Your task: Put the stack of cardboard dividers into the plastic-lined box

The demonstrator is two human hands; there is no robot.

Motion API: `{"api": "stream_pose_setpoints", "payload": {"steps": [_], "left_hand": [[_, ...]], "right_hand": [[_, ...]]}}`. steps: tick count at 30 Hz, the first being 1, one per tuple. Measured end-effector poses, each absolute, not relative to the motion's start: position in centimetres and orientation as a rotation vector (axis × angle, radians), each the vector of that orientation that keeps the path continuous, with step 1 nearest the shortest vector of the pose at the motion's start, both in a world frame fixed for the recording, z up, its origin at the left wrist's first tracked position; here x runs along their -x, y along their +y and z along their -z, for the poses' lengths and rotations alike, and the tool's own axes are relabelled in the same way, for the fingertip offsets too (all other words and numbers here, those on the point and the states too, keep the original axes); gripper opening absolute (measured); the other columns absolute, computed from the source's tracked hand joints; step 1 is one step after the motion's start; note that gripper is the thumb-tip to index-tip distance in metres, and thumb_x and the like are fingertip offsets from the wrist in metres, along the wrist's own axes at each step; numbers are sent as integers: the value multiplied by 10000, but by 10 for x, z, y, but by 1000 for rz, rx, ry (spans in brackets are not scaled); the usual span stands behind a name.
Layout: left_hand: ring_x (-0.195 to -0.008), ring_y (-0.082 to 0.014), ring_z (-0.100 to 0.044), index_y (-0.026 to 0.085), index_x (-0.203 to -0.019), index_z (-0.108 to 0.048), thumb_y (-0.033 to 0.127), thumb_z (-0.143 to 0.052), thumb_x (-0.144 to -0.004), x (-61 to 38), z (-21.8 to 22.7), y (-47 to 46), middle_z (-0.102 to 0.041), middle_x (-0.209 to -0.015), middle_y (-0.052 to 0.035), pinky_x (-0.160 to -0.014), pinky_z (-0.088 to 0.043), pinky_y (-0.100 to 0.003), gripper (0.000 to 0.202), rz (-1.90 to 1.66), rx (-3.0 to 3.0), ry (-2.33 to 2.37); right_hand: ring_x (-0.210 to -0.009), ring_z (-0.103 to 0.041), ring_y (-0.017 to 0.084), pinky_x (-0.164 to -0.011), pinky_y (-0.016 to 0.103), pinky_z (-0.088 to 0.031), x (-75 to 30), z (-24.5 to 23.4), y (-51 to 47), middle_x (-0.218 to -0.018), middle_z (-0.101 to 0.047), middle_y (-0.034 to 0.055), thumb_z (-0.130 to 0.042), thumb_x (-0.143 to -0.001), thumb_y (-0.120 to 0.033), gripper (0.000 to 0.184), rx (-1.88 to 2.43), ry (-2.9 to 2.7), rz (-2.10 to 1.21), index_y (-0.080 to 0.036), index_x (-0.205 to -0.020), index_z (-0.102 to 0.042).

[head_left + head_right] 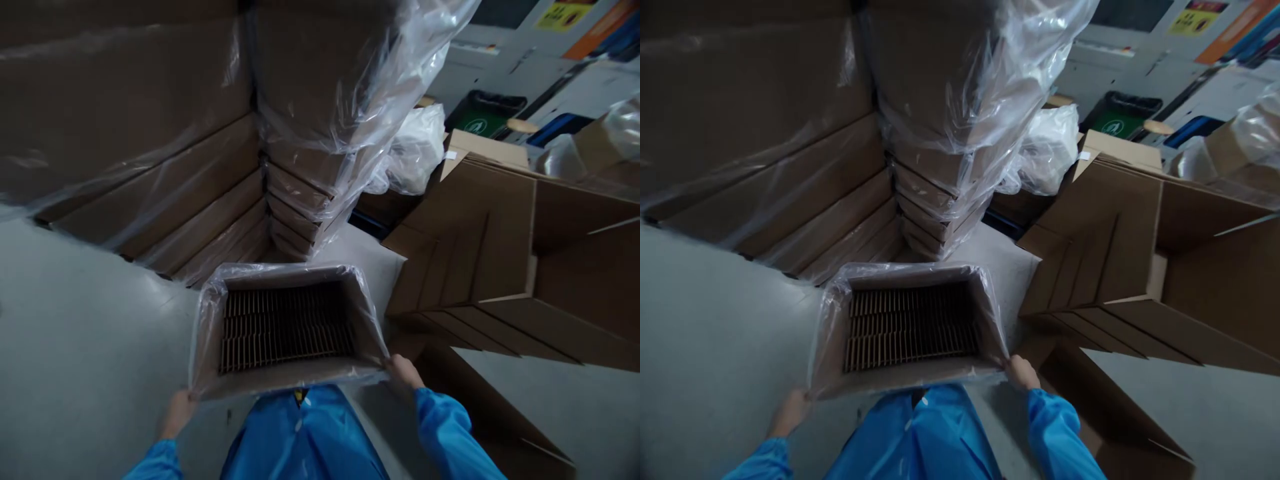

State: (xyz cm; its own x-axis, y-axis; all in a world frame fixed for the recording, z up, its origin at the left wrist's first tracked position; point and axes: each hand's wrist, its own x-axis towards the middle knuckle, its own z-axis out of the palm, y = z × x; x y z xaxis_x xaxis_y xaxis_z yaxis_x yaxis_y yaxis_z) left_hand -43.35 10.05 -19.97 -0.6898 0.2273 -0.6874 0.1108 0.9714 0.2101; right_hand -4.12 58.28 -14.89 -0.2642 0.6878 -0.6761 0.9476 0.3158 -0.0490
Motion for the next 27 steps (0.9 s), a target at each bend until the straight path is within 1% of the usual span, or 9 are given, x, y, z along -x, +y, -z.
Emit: {"api": "stream_pose_setpoints", "payload": {"steps": [4, 8, 11, 14, 16, 18, 20, 23, 27], "left_hand": [[-732, -296, -685, 249, -569, -592, 410, -291, -794, 425, 185, 70, -672, -591, -54, -671, -467, -330, 409, -447, -135, 2368], [-685, -314, -668, 267, -534, -503, 489, -292, -692, 418, 203, 45, -606, -539, -48, -702, -494, -406, 344, -505, -89, 2388], [-934, -339, -670, 247, -830, -587, 453, -366, -642, 436, 208, 64, -678, -860, -111, -830, -504, -429, 356, -471, -239, 2630], [-1136, -343, -582, 64, -1263, -474, 458, -337, -809, 481, 187, 139, -573, -1202, -236, -942, -482, -412, 616, -471, -468, 2898], [-1222, -341, -510, 23, -1332, -439, 451, -359, -871, 522, 171, 208, -507, -1299, -246, -1045, -414, -407, 634, -414, -696, 2995], [-1260, -360, -474, 46, -1387, -419, 380, -433, -876, 562, 164, 273, -432, -1395, -256, -1056, -391, -457, 611, -217, -771, 3002], [-1194, -376, -531, 78, -1329, -515, 269, -463, -870, 594, 170, 317, -514, -1325, -252, -981, -429, -495, 500, -6, -847, 2841], [-1021, -324, -642, 126, -1096, -679, 157, -425, -870, 625, 188, 330, -669, -1097, -188, -844, -486, -401, 341, 68, -936, 2632], [-1009, -288, -655, 155, -1052, -703, 187, -374, -909, 644, 192, 289, -708, -1043, -155, -843, -471, -342, 360, 42, -971, 2607]], "right_hand": [[-909, -687, 265, -754, 291, -473, 29, 127, 573, -915, -734, 131, -346, -928, -410, 463, -1532, 2243, 592, -179, -783, -720], [-834, -687, 250, -719, 275, -480, 10, 134, 583, -838, -730, 104, -439, -854, -392, 349, -1581, 2281, 675, -189, -783, -714], [-934, -669, 260, -824, 300, -496, 23, 140, 608, -1008, -709, 141, -484, -788, -337, 352, -1570, 2345, 581, -142, -1003, -684], [-1208, -532, 295, -1036, 360, -412, 88, 130, 644, -1308, -561, 210, -499, -785, -363, 594, -1477, 2720, 318, -49, -1289, -524], [-1326, -397, 324, -1073, 418, -371, 152, 121, 670, -1437, -442, 209, -495, -825, -398, 674, -1394, 2834, 150, -50, -1397, -414], [-1323, -374, 350, -1007, 471, -406, 216, 116, 693, -1519, -341, 184, -498, -852, -364, 684, -1418, 2690, 55, -116, -1467, -332], [-1265, -436, 336, -950, 486, -418, 262, 118, 714, -1463, -432, 177, -476, -882, -298, 527, -1355, 2535, 33, -178, -1395, -455], [-1058, -585, 274, -872, 420, -421, 287, 122, 736, -1115, -667, 178, -446, -903, -203, 292, -1207, 2456, 66, -154, -1054, -692], [-919, -626, 214, -748, 291, -392, 264, 115, 744, -960, -691, 158, -433, -918, -189, 286, -1037, 2518, 80, -132, -946, -713]]}}
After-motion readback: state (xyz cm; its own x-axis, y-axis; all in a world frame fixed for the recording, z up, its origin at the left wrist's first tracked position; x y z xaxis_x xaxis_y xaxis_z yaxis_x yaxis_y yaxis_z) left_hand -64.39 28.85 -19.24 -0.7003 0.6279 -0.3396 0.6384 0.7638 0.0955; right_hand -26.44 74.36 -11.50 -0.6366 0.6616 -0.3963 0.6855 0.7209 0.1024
